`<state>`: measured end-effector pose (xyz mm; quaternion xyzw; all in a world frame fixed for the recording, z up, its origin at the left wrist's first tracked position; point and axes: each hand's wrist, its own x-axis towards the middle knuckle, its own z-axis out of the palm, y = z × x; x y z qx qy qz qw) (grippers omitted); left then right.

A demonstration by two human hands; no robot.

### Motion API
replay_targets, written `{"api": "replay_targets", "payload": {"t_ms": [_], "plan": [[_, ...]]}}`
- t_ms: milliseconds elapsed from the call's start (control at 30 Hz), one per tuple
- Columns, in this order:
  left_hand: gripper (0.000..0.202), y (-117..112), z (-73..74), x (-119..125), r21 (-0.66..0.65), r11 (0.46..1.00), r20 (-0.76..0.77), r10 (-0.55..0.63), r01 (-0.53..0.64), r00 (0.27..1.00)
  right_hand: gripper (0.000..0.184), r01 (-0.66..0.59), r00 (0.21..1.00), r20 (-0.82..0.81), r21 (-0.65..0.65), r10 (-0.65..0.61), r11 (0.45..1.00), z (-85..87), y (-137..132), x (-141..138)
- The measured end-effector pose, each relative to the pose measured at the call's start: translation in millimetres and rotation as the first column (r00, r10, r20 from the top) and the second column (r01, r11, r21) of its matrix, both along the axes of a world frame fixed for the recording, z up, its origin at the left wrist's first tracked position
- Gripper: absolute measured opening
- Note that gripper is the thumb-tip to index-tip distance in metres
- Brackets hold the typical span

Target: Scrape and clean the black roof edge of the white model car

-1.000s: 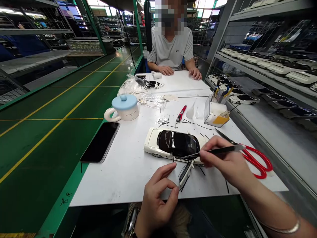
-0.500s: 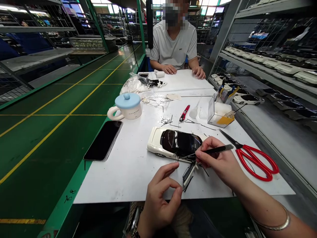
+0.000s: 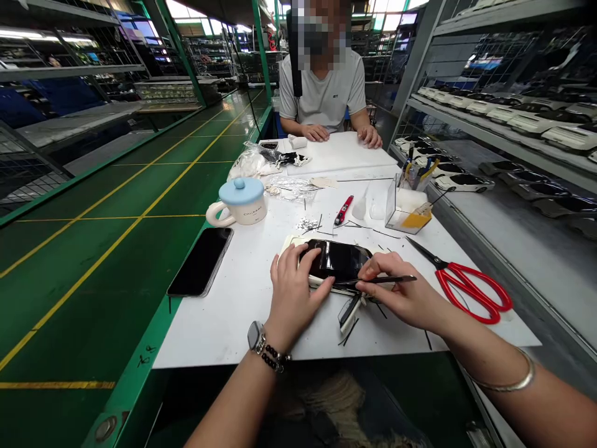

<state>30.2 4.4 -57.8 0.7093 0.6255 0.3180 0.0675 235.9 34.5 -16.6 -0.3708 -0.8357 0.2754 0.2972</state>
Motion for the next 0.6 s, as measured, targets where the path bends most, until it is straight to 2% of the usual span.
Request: {"api": "replay_targets", "payload": {"t_ms": [67,267,600], "plan": [[0.045,-0.5,-2.7,-1.2,0.006,1.0,0.014,-0.008,0.008,1.0,0.011,-0.028,0.999,0.028,0.083,0.025,0.996,-1.2,-0.7,0.8],[0.049,-2.3,-4.6,-2.2,0.029,0.999,0.005,-0.019,0.019,1.0,0.011,-0.1,0.994,0.071,0.196,0.087,0.975,-2.8,-3.4,2.4],[0.048,-1.7,-5.9,-1.0,0.041,0.999,-0.017,0.001,0.0,1.0,0.012,-0.133,0.991,0.055,0.241,0.124,0.961,-4.7,-5.0,3.4]]}}
